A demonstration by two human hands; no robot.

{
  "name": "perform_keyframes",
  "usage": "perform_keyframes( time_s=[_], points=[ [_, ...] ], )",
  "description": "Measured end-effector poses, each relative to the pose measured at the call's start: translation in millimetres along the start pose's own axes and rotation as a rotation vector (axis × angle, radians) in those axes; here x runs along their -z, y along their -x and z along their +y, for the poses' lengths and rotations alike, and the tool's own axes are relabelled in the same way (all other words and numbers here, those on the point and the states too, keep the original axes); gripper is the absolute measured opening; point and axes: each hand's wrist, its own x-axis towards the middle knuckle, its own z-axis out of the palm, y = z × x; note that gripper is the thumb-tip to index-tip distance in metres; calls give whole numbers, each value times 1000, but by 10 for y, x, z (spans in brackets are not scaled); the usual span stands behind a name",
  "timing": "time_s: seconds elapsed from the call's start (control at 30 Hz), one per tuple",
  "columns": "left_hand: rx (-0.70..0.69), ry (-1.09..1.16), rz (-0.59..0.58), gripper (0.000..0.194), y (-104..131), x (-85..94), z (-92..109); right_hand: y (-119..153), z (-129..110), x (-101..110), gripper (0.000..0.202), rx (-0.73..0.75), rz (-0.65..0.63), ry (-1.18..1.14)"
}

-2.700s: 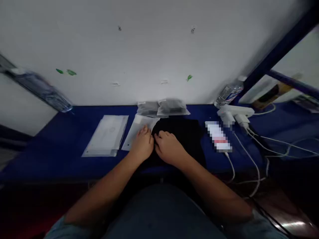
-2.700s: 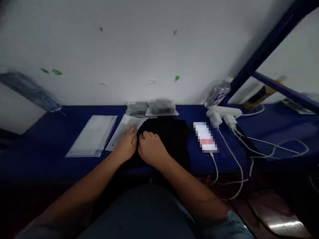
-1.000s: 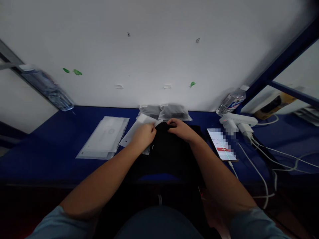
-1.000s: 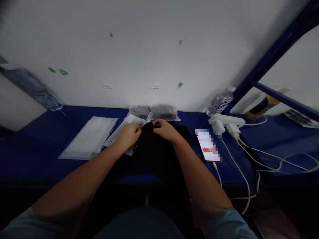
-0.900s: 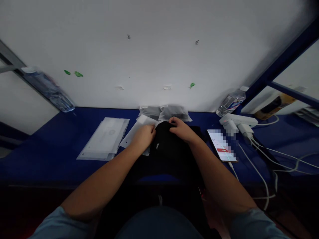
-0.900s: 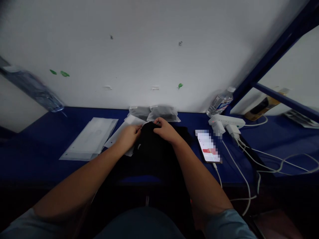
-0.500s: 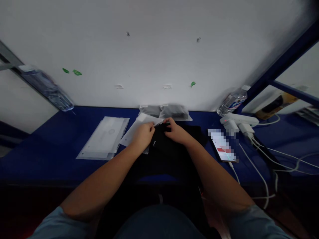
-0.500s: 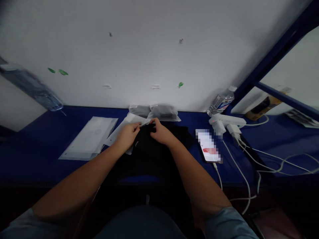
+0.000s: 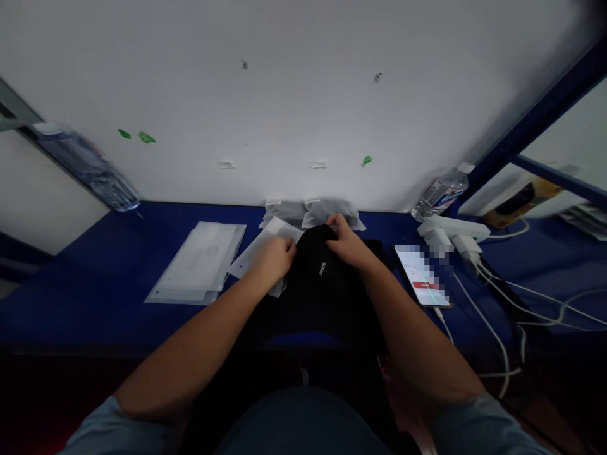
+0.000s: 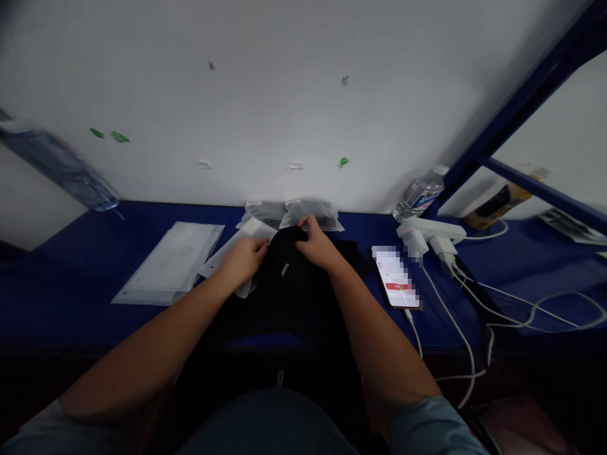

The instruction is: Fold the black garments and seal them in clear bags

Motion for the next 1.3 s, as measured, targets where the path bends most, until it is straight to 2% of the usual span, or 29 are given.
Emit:
perform_keyframes(
  time_s=[0.1, 0.2, 0.3, 0.37, 0.47, 0.5, 0.63, 0.7, 0.77, 0.93, 1.07, 1.3],
  points=[
    [-3, 20, -18, 34, -5, -22, -6, -16, 4, -35, 53, -31, 60, 53],
    [-43, 3, -9, 33, -28, -11, -32, -17, 13, -95, 51, -49, 84, 265],
    [-160, -106, -45, 28, -43, 33, -102, 12, 3, -119, 50, 67, 171, 444],
    [-235, -208, -97, 35, -36, 56, -162, 56, -30, -123, 46, 184, 201, 506],
    [-261, -304, -158, 52, -10, 45, -214, 160, -96, -143, 29, 289, 94, 551],
    [-261, -315, -171, 54, -3, 31, -212, 198, -113, -156, 32, 285, 42, 559],
    [-288, -334, -178, 51, -9, -33, -134, 311, -133, -200, 73, 219, -137, 551],
    [-252, -334, -152, 44, -28, -52, -90, 330, -130, -204, 89, 212, -200, 555],
    [-185, -300, -114, 43, -47, -60, -64, 329, -136, -202, 96, 212, -222, 569],
    [-22, -131, -4, 46, -70, -74, -69, 295, -180, -222, 84, 266, -191, 587],
    [-27, -9, 68, 46, -69, -92, -72, 273, -170, -266, 80, 329, -199, 647],
    [-9, -2, 33, 46, -36, -48, -36, 254, -135, -309, 69, 360, -156, 804]
  ],
)
